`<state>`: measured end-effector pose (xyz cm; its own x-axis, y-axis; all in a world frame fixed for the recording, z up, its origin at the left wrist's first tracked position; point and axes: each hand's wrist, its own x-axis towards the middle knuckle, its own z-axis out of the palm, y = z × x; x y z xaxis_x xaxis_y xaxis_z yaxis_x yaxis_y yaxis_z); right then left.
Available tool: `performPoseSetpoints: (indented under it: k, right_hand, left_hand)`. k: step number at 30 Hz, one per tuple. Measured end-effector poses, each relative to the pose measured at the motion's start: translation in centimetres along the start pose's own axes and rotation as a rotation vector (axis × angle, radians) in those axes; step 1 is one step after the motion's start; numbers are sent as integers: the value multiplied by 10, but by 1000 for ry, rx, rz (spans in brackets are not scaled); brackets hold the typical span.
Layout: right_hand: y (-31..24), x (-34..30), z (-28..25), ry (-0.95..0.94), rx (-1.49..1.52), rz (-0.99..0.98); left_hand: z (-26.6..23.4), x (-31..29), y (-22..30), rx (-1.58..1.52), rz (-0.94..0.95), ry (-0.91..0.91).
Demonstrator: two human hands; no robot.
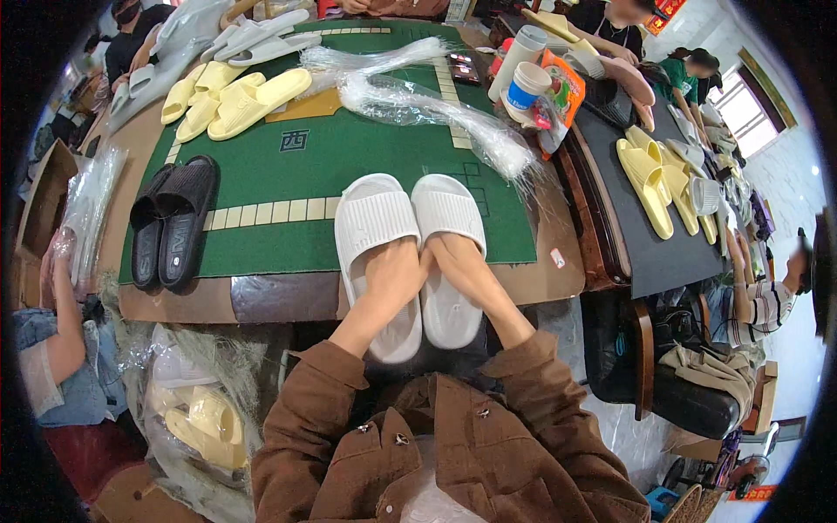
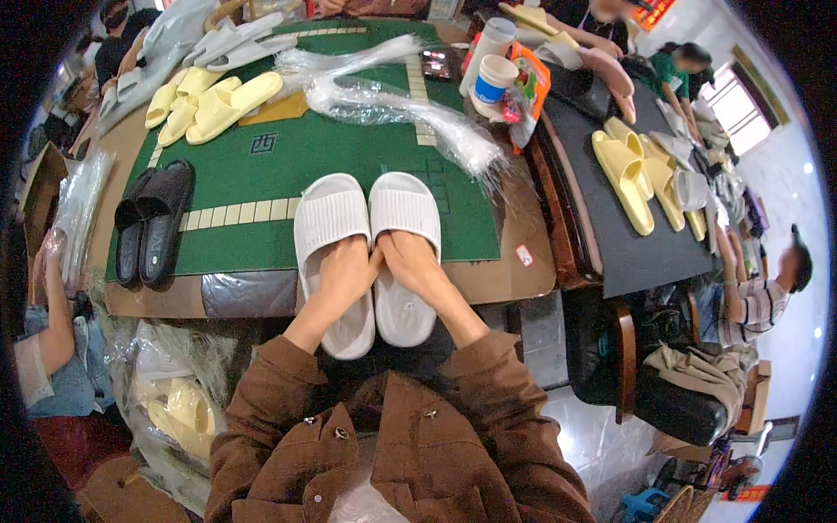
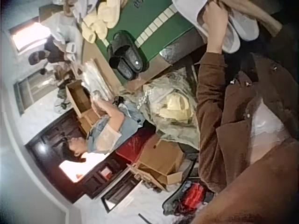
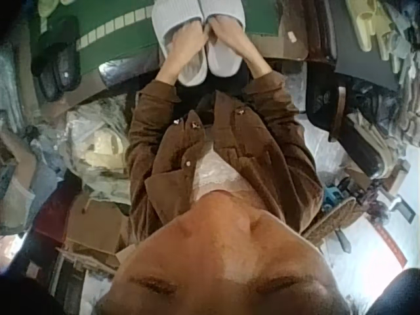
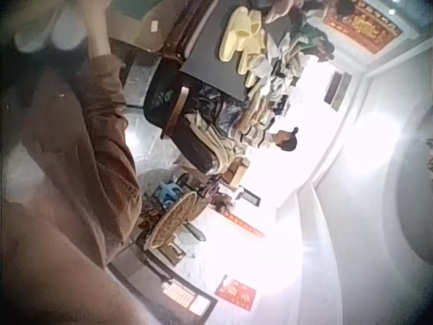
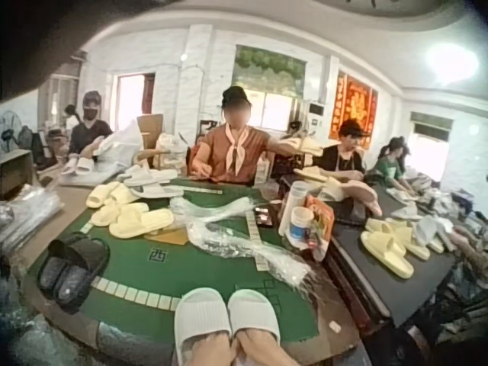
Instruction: The person assembles pairs of plastic slide sandals by hand at a workbench. They pick up individual slippers in white, yellow, and black, align the soles, and press them together to secure the fit. The person handles the items one at a time, occasionally adjusting their position on the green mat.
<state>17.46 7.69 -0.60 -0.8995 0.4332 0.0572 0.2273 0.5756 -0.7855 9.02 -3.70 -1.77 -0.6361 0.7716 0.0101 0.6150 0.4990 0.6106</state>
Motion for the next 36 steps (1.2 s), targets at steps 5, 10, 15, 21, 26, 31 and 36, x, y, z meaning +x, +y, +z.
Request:
performPoseSetpoints:
  k: [5, 10, 15, 21, 26, 31, 36]
  right_hand:
    - [-30, -35, -14, 200, -208, -369]
    - [-34, 10, -62, 191, -80, -97]
    - [39, 102, -48, 259, -374, -63]
    - [30, 122, -27, 192, -98, -55]
    - [-14, 127, -11, 2, 29, -217]
    - [-12, 141, 16, -106, -246, -410]
    - [-17, 141, 24, -142, -383, -388]
  left_hand:
    - [16, -2, -14, -22, 84, 148]
    - [12, 0, -6, 7, 5, 73]
    - [14, 3, -5, 9, -10, 95]
    - [6, 0, -2, -22, -30, 39]
    - [-6, -1, 2, -83, -72, -85]
    - [0, 0, 0, -37, 21, 36]
    - [4, 0, -4, -48, 38, 83]
